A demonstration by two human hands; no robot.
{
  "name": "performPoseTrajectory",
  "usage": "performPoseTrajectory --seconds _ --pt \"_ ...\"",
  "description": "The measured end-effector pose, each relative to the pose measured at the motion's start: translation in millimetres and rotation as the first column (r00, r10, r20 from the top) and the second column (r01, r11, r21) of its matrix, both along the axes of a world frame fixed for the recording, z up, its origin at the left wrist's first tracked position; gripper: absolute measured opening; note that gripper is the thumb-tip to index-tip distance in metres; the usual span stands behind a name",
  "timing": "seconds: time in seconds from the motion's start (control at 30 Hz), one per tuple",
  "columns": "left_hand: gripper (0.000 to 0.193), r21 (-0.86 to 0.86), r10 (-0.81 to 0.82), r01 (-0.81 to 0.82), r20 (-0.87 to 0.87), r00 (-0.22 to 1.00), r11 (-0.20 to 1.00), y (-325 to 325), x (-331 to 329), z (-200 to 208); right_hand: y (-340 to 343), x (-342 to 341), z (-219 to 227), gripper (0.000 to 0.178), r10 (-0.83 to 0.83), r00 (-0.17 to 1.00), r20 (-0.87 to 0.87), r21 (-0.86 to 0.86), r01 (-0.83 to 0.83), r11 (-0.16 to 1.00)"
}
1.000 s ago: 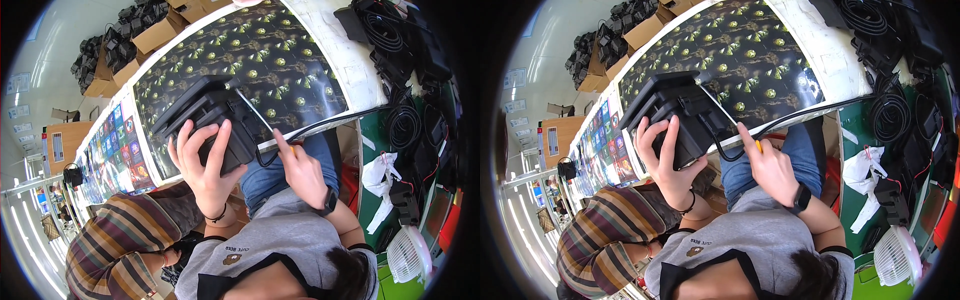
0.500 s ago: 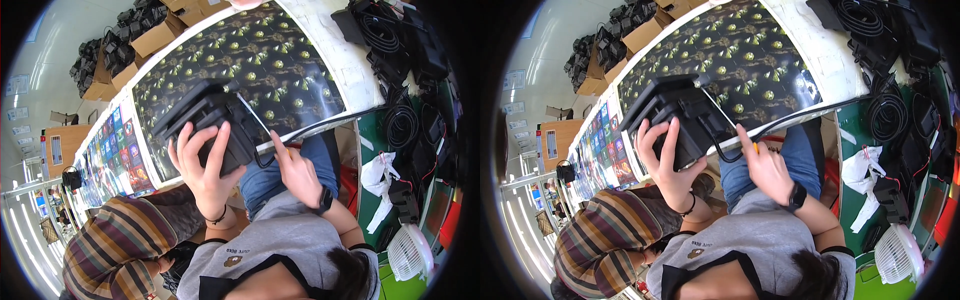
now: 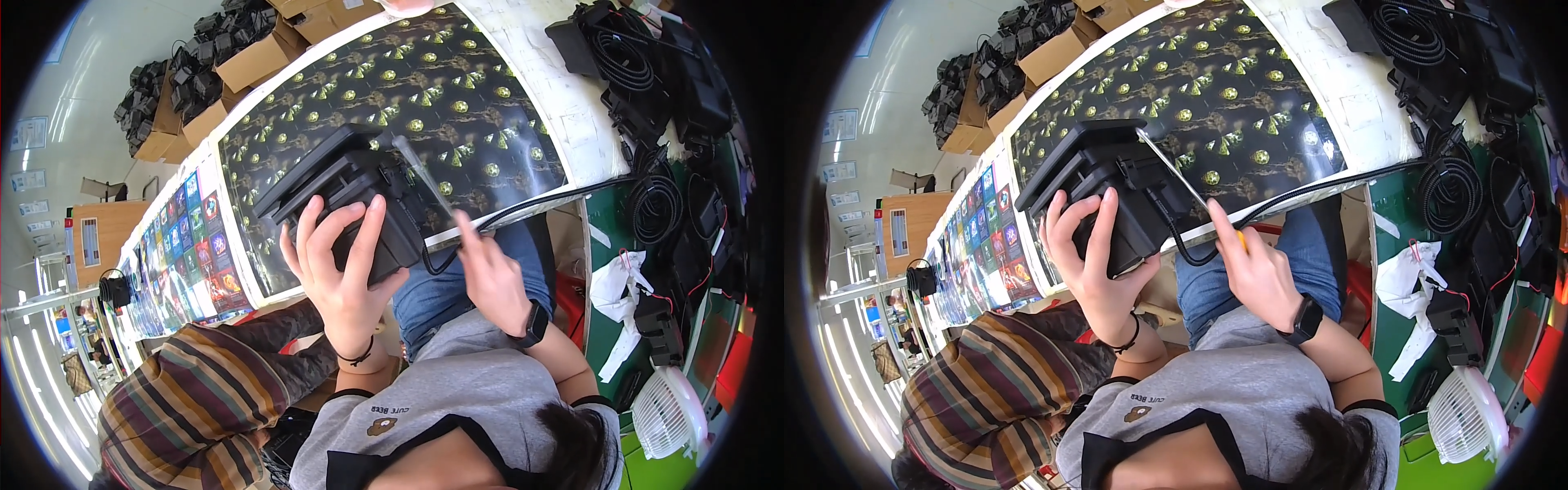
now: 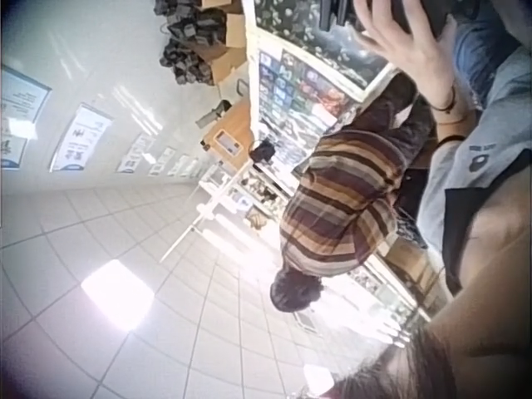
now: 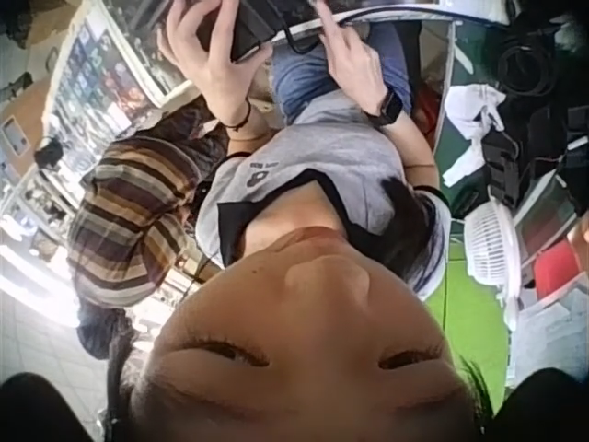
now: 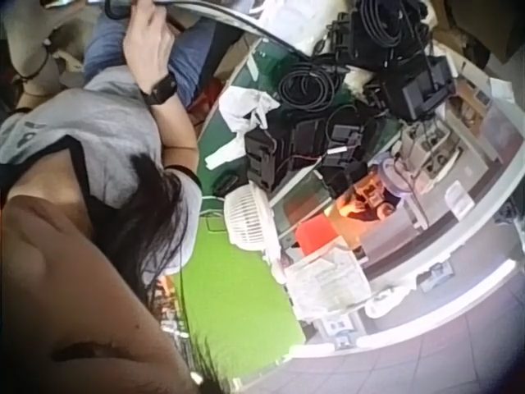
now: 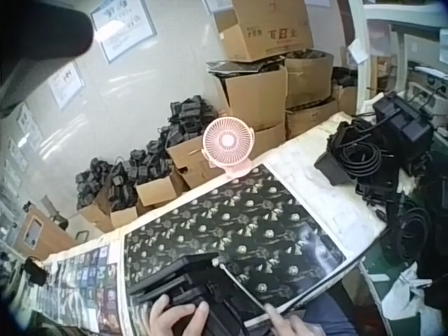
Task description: Assembling electronic components into a plastic housing using a screwdriver.
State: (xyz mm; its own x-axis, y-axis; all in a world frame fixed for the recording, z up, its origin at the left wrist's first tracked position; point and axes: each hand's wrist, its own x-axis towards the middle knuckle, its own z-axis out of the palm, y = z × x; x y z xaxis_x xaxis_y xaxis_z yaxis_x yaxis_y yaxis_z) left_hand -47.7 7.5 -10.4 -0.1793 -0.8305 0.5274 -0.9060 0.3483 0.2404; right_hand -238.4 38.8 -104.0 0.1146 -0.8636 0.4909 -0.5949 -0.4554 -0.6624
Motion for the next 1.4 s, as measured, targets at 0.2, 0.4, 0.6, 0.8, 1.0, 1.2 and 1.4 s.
performPoseTrajectory --seconds 0.2,0.4,0.6,0.8,1.0,1.2,1.4 --pt "0.091 0.015 0.015 -0.014 -0.043 0.999 1.000 4 1 -2 -1 2 1 0.064 0.120 0.964 -0.237 0.366 -0.026 0.930" --pt "0.093 0.004 0.016 -0.015 -0.086 0.996 1.000 2 3 -2 -4 2 -6 0.059 0.062 0.982 -0.179 0.253 -0.015 0.967" --pt "0.089 -0.030 0.008 -0.012 -0.116 0.993 0.999 3 11 -7 -23 -7 12 0.054 0.095 0.968 0.232 0.374 -0.179 0.910" --pt "0.093 -0.251 -0.114 0.034 -0.311 0.944 0.967 3 58 -33 -52 -2 13 0.052 -0.041 0.924 0.381 0.569 -0.199 0.798" --pt "0.119 -0.305 -0.202 0.033 -0.539 0.817 0.952 10 104 -104 -79 27 5 0.036 0.065 0.765 0.640 0.341 -0.359 0.869" --pt "0.131 -0.151 -0.140 0.061 -0.599 0.788 0.987 8 75 -114 -85 11 22 0.043 0.072 0.774 0.629 0.336 -0.354 0.873" --pt "0.125 -0.047 -0.133 0.135 -0.651 0.747 0.990 -7 51 -120 -79 -11 40 0.041 0.075 0.858 0.508 0.287 -0.251 0.925"
